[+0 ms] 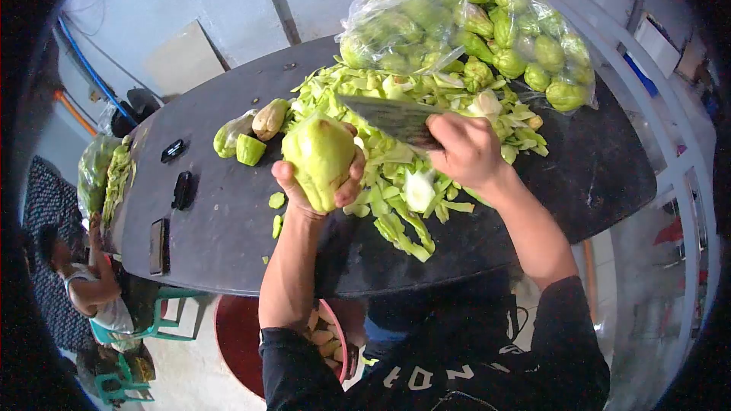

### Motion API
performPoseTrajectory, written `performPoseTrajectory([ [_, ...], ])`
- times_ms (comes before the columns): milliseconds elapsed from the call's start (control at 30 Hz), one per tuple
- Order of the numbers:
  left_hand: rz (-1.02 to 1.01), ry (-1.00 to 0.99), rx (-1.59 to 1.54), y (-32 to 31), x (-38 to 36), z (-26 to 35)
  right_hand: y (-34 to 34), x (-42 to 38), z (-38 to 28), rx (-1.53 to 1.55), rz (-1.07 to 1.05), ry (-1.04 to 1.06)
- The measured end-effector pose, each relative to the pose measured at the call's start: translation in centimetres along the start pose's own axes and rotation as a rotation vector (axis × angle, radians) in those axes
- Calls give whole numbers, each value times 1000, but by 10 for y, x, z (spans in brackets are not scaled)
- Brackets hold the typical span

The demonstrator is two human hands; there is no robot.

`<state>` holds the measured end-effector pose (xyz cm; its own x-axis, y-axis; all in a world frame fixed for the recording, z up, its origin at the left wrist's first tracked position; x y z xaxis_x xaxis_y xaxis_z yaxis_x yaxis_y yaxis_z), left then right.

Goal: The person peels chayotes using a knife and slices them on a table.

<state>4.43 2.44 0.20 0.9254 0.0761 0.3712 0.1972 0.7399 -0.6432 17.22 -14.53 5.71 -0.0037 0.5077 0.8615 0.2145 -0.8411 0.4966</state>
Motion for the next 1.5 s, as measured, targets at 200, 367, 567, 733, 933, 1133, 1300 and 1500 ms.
performPoseTrajectory([
  [200,276,-181,31,3,-6,6,-7,3,-37,35,34,237],
  [367,246,-145,94,10,-9,-2,-9,2,-46,42,14,253],
  [567,59,-111,-87,27,-12,-10,-7,1,-47,63,45,258],
  [733,28,35,190,-5,-4,-2,-16,4,-13,6,-133,-96],
  [933,152,68,318,-1,2,4,-5,1,13,58,-75,-268],
  [1133,580,-89,304,0,20,20,-6,-3,24,65,-120,-370],
  [1300,694,189,71,28,8,-10,-12,-2,12,28,-128,-250],
  [1500,699,126,-43,19,5,-11,-17,3,-55,-153,-93,259],
])
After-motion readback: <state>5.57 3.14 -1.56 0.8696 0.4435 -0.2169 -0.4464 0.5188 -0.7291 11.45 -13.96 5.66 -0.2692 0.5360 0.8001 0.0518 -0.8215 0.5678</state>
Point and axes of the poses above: each hand's wrist, its own x-axis towards the middle knuckle, its own y-axis out of the back of the hand, z = x × y, the point moved 5 cm from there along x, towards the middle knuckle, and after that the axes turned 10 degrees about x, right-handed, at the moved point
